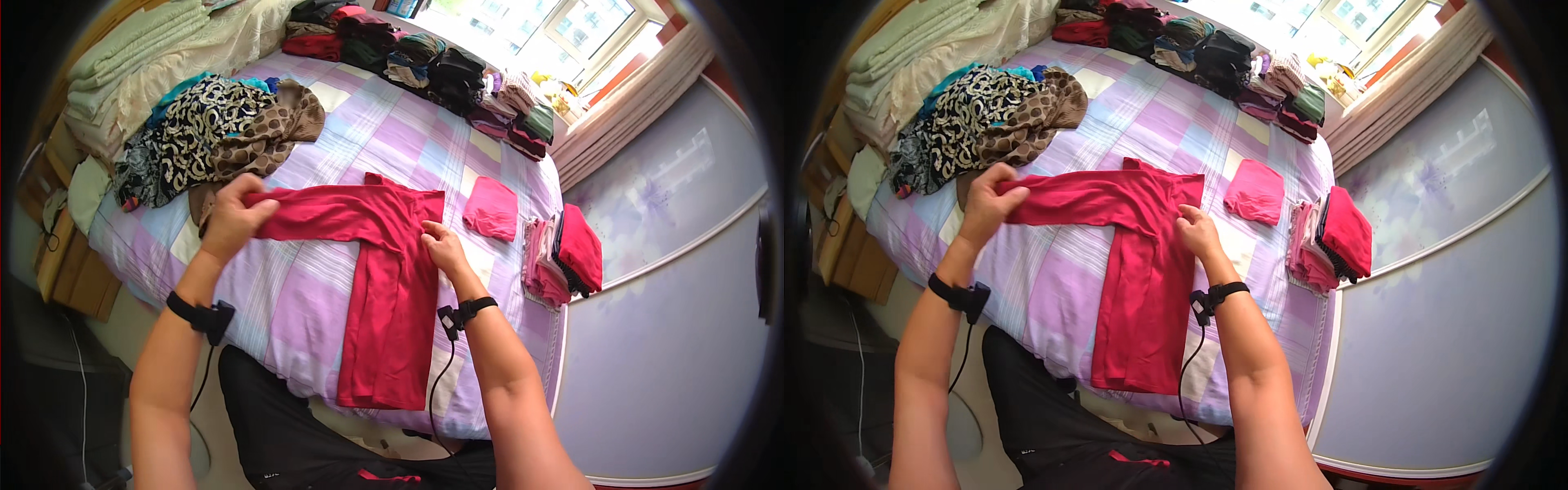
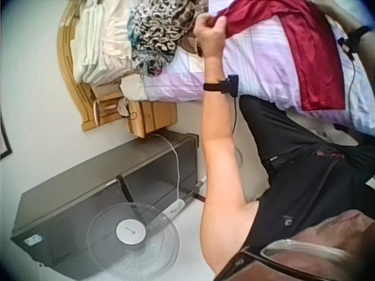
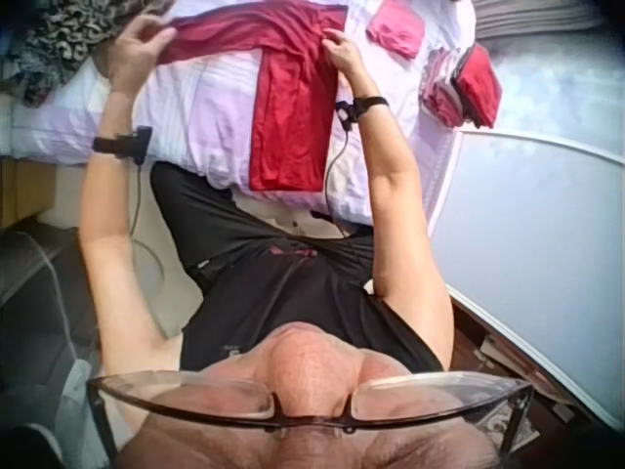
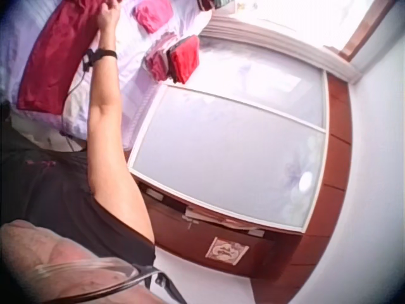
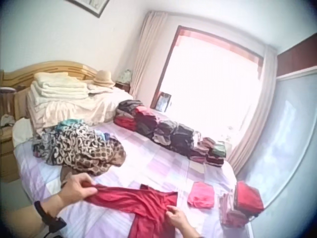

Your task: Folding various items of clothing on a bed.

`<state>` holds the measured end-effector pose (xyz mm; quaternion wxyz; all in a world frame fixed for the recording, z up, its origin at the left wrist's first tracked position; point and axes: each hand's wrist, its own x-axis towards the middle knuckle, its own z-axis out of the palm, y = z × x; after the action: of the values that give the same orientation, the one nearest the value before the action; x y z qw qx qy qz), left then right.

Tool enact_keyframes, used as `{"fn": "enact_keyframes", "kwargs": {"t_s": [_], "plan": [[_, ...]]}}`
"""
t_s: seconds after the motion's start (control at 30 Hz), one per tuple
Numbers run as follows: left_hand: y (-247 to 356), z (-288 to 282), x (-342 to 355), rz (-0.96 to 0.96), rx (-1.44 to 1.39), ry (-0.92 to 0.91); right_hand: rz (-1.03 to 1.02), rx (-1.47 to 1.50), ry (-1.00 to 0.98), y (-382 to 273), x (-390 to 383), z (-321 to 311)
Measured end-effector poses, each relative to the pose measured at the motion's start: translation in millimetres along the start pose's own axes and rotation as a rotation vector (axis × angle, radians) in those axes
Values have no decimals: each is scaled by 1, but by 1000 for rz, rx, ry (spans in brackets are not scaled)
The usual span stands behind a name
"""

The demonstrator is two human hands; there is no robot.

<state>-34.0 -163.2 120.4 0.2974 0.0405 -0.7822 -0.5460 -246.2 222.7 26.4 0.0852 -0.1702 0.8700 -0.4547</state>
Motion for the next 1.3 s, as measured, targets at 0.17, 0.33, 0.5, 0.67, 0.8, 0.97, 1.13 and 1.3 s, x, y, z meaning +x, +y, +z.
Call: {"fn": "enact_keyframes", "kwargs": {"t_s": [0.17, 0.33, 0.5, 0.67, 0.8, 0.97, 1.13, 1.3], "plan": [[118, 97, -54, 439, 124, -497, 168, 113, 5, 3, -1, -7], [97, 170, -173, 417, 346, -1060, 352, 729, -40, 18, 4, -16], [62, 183, -210, 299, 336, -980, 198, 433, 37, 16, 8, -4], [66, 190, -222, 239, 333, -913, 266, 299, 125, 32, 38, -15], [63, 190, -233, 214, 329, -918, 305, 211, 143, 15, 56, -16], [75, 180, -224, 185, 335, -919, 247, 341, 54, -12, 78, -10], [83, 182, -217, 153, 327, -901, 255, 342, 20, -6, 91, -11], [80, 188, -231, 74, 376, -1057, 207, 173, 99, 5, 92, -2]]}}
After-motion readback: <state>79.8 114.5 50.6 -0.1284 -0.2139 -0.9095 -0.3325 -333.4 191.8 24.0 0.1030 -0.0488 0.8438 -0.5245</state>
